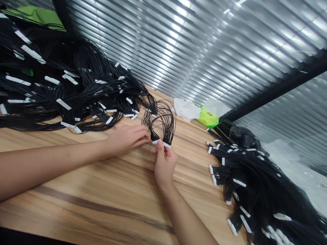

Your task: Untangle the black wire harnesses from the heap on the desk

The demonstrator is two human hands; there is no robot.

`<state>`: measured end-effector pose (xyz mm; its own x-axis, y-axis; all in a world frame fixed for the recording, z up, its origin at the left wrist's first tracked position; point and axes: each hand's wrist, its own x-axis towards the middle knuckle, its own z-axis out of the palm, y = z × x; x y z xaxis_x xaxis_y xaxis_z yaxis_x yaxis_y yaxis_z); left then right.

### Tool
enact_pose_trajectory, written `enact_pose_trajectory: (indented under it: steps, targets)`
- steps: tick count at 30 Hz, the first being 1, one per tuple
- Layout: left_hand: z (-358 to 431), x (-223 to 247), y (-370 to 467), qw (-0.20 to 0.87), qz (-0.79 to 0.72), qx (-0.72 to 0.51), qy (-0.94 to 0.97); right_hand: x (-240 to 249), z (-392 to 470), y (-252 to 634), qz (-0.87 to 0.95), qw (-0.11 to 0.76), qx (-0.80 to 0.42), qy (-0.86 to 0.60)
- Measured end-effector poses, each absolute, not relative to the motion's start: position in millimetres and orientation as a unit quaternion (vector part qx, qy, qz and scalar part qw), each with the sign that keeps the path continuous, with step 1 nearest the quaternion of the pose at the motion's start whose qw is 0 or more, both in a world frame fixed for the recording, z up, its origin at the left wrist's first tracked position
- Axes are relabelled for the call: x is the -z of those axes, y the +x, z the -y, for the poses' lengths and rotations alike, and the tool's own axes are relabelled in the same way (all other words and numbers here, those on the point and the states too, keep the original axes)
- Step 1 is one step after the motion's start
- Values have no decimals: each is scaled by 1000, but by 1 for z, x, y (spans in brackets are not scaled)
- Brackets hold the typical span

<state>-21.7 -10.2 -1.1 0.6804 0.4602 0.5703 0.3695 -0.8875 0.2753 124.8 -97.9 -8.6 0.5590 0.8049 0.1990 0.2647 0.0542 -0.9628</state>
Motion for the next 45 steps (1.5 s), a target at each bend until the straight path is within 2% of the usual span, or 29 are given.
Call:
enact_pose_trajectory:
  steps: [4,13,21,31,45]
  targets:
    - [8,1,-26,103,-208,-387,892,7,101,124,415,612,-224,-635]
    - [6,2,-27,23,-150,-448,881,9,101,122,402,624,-257,-619]
    - [8,0,-27,123,-215,-425,871,11,100,122,390,641,-269,-604]
    - [8,0,-25,79,-186,-461,864,16,92,122,276,710,-384,-521]
    - [7,0,-23,65,-188,-449,871,16,92,124,263,719,-390,-512]
